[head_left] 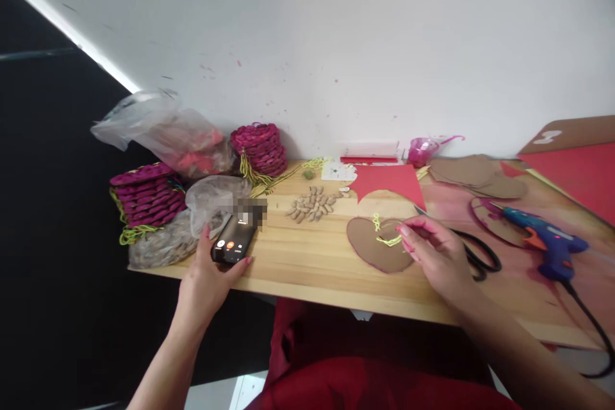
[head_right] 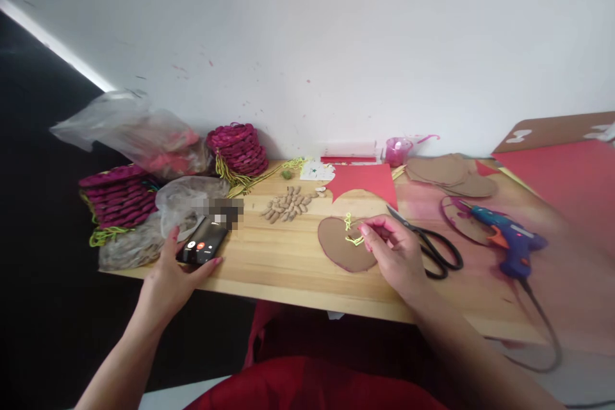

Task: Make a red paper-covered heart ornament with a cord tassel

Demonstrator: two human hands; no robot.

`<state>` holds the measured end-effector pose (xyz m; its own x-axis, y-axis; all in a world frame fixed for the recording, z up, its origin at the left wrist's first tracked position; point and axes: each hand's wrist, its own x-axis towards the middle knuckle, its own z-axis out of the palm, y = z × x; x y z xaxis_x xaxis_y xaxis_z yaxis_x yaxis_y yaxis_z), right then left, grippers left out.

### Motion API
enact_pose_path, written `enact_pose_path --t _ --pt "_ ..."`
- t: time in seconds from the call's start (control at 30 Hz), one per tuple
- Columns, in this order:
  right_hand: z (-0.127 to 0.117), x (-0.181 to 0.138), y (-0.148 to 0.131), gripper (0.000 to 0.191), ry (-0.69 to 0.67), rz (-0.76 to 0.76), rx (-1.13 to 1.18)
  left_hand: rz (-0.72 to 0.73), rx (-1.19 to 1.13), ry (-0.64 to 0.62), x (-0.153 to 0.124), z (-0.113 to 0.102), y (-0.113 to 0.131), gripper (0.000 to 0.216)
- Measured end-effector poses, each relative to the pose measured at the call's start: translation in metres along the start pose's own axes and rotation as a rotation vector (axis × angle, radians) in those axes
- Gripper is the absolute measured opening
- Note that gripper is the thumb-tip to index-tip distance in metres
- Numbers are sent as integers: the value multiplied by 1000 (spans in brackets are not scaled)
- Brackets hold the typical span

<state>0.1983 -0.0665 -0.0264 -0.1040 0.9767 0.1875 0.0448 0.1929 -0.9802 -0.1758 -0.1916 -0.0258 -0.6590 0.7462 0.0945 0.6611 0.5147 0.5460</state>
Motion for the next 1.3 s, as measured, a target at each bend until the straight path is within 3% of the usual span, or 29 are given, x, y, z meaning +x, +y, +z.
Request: enact_pose_path --t 0.2,0.3,0.4,0.43,0.53,0.6,0.73,0.87,1.07,1.3 --pt "2 1 1 25 26 10 53 -34 -53 -6 5 -1 -2 119" --pt "4 3 2 27 28 57 128 -8 -87 81 -4 -3 8 121" --pt "5 7 -4 28 -10 163 211 31 -254 163 -21 -4 32 99" --pt "6 10 -9 29 -35 192 224 58 -378 110 -27 -2 44 81" --pt "9 23 -25 29 -154 223 236 212 -667 -235 -34 7 90 16" --pt "11 34 -35 29 -228 211 238 276 -815 -450 -29 19 127 20" --pt "14 56 -46 33 -326 209 200 295 -1137 -728 -4 50 201 33" --pt "14 74 -50 37 -323 158 152 216 -1203 -862 10 85 247 34" --pt "7 89 -34 38 -260 206 231 200 -1235 -845 15 122 251 49" --pt "5 87 -18 38 -162 221 330 187 -1203 -774 19 127 238 48"
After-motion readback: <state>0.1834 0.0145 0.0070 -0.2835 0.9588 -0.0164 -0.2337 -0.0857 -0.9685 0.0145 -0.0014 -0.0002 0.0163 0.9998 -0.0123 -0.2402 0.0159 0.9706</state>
